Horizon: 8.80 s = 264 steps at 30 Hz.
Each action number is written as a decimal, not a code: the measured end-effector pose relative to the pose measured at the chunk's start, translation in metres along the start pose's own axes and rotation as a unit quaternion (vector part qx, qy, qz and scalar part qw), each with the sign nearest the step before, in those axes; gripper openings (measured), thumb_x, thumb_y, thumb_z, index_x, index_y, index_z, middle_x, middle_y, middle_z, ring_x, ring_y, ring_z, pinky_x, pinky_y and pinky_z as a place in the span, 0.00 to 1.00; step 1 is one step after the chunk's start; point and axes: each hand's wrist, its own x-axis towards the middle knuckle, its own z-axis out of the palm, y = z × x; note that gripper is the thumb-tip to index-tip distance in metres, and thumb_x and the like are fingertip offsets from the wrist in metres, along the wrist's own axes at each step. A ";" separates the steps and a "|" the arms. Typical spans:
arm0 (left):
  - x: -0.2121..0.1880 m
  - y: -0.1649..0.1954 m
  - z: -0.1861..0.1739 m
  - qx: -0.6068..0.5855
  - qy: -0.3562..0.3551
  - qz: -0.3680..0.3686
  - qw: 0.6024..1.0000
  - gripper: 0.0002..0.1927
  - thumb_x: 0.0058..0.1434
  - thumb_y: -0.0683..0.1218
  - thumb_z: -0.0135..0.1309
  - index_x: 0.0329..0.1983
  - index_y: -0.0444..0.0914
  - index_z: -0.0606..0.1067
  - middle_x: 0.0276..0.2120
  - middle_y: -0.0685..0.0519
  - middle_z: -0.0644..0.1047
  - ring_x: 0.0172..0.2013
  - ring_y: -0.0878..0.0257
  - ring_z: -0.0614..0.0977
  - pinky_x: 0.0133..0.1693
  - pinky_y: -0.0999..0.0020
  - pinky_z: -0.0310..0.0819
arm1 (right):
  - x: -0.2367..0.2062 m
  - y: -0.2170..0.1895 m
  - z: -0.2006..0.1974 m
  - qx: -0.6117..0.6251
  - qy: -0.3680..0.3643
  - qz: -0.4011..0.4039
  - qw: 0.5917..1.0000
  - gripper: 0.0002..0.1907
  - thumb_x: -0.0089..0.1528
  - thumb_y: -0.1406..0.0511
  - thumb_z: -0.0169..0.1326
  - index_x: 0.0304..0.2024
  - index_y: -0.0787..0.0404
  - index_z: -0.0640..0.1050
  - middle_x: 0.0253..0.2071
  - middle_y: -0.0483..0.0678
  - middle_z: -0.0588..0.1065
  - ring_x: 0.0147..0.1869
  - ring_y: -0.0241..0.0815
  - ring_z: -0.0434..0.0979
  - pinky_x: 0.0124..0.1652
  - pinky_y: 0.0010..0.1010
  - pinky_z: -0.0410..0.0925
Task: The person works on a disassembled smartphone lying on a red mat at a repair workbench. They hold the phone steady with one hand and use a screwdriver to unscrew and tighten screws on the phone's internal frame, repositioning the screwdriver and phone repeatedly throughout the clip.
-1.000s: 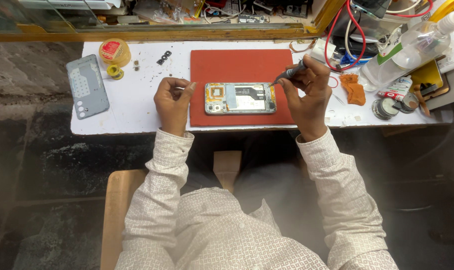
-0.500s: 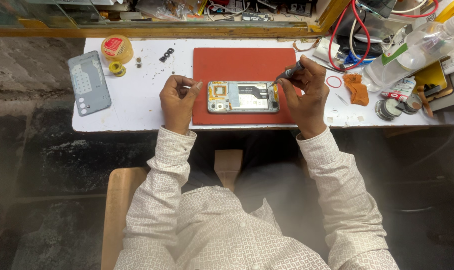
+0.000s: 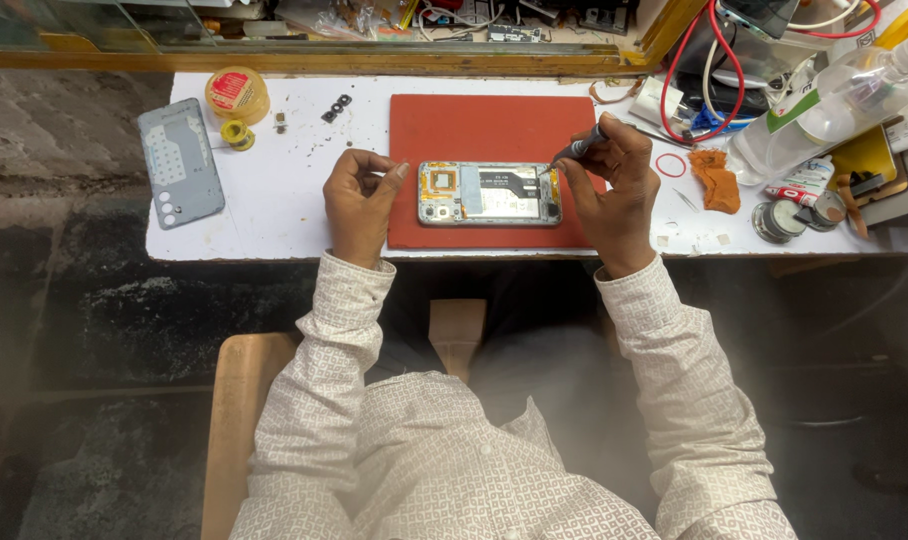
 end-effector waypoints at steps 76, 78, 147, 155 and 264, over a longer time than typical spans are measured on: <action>-0.011 0.014 0.006 0.194 -0.076 0.046 0.977 0.09 0.62 0.45 0.65 0.33 0.37 0.76 0.27 0.56 0.79 0.23 0.71 0.75 0.26 0.76 0.70 | 0.008 -0.005 0.014 -0.042 -0.034 -0.003 0.999 0.33 0.66 0.82 0.58 0.69 0.57 0.64 0.48 0.51 0.76 0.51 0.42 0.82 0.54 0.34 0.78; -0.011 0.015 0.006 0.192 -0.074 0.058 0.977 0.09 0.62 0.45 0.65 0.33 0.37 0.76 0.27 0.55 0.80 0.23 0.71 0.75 0.27 0.76 0.70 | 0.006 -0.007 0.015 -0.028 -0.046 0.009 0.998 0.35 0.66 0.82 0.56 0.71 0.57 0.61 0.53 0.53 0.76 0.57 0.45 0.81 0.58 0.35 0.77; 0.011 0.034 -0.035 -0.013 0.018 0.020 1.000 0.11 0.58 0.32 0.65 0.37 0.34 0.74 0.32 0.53 0.80 0.31 0.73 0.78 0.33 0.81 0.72 | 0.003 -0.048 -0.034 0.190 0.069 0.073 0.977 0.35 0.77 0.78 0.61 0.73 0.52 0.54 0.52 0.57 0.77 0.54 0.39 0.79 0.56 0.25 0.76; -0.004 0.032 -0.018 -0.140 -0.020 -0.007 0.990 0.12 0.60 0.31 0.64 0.41 0.35 0.73 0.34 0.50 0.80 0.34 0.68 0.83 0.41 0.76 0.82 | 0.004 -0.057 -0.031 0.220 0.064 0.081 0.970 0.35 0.77 0.78 0.60 0.72 0.53 0.54 0.52 0.58 0.76 0.54 0.43 0.81 0.59 0.32 0.78; -0.010 -0.007 -0.006 -0.052 -0.054 -0.041 0.996 0.05 0.66 0.40 0.61 0.38 0.36 0.75 0.31 0.59 0.76 0.27 0.77 0.70 0.30 0.81 0.66 | 0.016 -0.004 -0.004 -0.120 -0.027 -0.028 0.992 0.33 0.65 0.78 0.60 0.71 0.61 0.67 0.56 0.53 0.76 0.59 0.48 0.80 0.59 0.35 0.74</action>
